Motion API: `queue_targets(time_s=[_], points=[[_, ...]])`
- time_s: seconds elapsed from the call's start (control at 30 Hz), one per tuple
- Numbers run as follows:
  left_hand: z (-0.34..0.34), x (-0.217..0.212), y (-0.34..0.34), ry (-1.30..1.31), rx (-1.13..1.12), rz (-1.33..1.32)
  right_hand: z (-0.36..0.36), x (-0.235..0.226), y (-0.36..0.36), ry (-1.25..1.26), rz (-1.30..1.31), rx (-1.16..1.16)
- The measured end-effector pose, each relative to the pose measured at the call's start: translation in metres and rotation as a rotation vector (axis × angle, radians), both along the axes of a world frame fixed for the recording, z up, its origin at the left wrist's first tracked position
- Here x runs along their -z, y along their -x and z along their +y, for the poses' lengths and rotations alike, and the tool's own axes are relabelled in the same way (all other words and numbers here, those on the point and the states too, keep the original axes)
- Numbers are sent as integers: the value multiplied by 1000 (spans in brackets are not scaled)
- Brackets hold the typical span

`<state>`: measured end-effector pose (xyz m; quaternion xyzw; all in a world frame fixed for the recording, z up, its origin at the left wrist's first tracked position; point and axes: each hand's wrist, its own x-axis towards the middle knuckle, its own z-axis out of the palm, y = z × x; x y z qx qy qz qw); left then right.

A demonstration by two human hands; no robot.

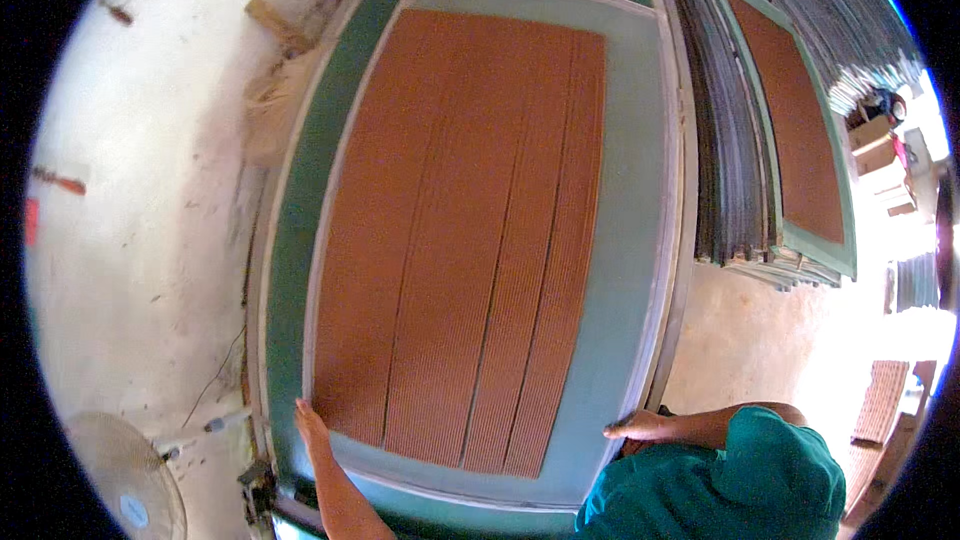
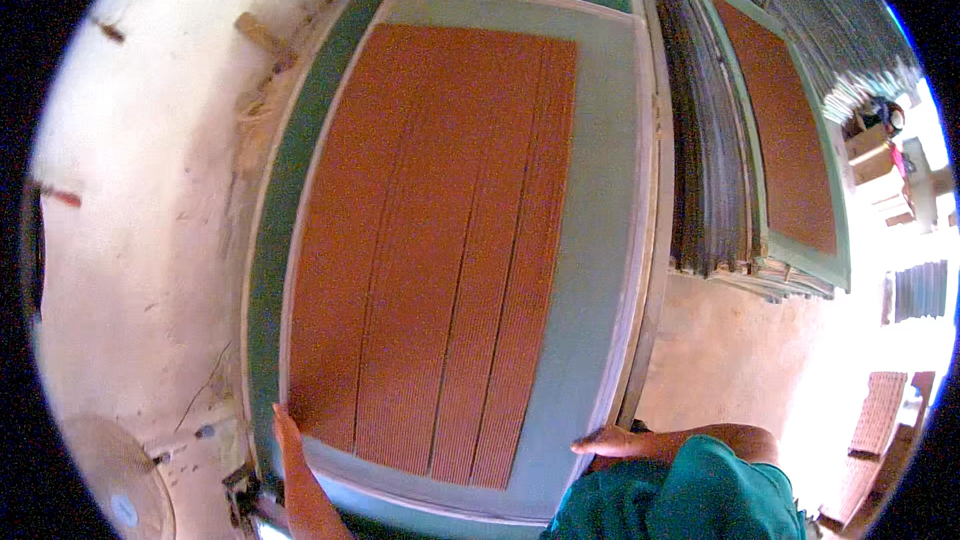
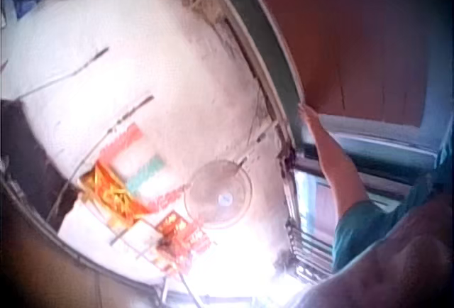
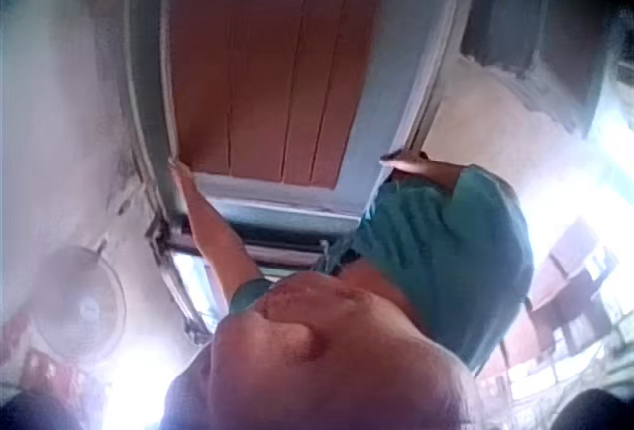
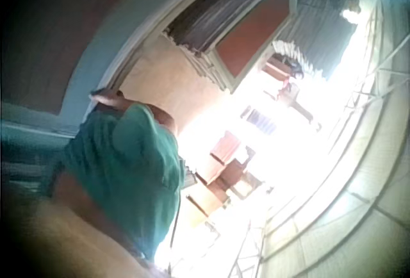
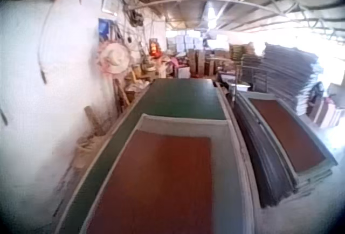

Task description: The person assembles rectangular frames by placing brown textured sheets into metal frames on a green conveyor belt. They repeatedly pick up sheets, align them within the frames, and stack the completed units.

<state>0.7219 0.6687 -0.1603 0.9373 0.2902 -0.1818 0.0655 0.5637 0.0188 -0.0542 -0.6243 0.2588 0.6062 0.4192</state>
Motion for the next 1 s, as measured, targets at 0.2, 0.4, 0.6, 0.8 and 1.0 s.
queue_targets(time_s=[0.2,0.4,0.6,0.8,1.0], points=[[-36,-53,-44,115,-106,-118,-34,23,6,275,-149,-43],[-132,-107,-93,618,-207,-136,-121,22,-86,170,-591,1199],[-265,-225,-24,1257,-377,-57,-261,-62,-95,209,-788,1107],[-321,-360,94,918,-449,-363,-295,-110,-19,189,-779,1157],[-367,-423,186,907,-321,-524,-319,-118,41,177,-972,1159]])
